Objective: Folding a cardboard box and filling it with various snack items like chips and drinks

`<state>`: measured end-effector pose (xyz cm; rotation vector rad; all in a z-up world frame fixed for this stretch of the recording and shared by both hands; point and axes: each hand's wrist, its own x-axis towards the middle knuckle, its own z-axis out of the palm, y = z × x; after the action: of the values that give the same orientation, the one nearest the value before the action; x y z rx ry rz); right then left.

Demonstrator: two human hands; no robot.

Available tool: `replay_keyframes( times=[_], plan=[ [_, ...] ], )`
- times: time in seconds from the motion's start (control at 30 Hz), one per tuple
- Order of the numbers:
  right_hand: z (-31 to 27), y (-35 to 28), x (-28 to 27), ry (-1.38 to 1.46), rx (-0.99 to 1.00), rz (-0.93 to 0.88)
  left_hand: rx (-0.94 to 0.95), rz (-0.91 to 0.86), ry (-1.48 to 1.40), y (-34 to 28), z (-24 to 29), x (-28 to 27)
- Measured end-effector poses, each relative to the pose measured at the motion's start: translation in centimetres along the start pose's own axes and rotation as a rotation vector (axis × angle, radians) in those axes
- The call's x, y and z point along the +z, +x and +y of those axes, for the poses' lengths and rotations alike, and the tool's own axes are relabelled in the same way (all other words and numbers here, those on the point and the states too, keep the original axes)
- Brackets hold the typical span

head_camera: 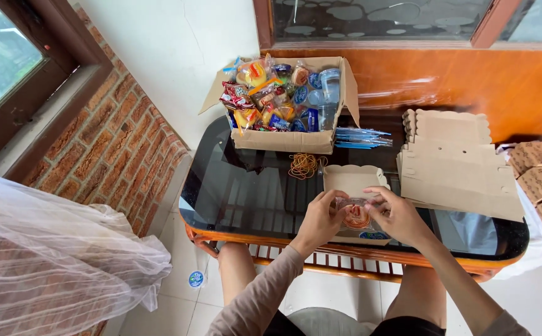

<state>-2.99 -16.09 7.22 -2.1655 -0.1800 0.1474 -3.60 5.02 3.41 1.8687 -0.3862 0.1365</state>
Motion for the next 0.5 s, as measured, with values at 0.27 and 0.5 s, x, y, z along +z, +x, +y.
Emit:
replay_keyframes(
  times=[0.27,0.5],
  plan=[
    [-0.1,-0.5,1.8,-0.271,-0.026,-0.216,-0.056,-0.080,0.416,0.3,-3.8,1.7],
    [2.5,1.1,3.2,-0.545,-0.091,-0.245,-0.009,-0.135,0.712,1.3,-8.1,3.3]
  ],
)
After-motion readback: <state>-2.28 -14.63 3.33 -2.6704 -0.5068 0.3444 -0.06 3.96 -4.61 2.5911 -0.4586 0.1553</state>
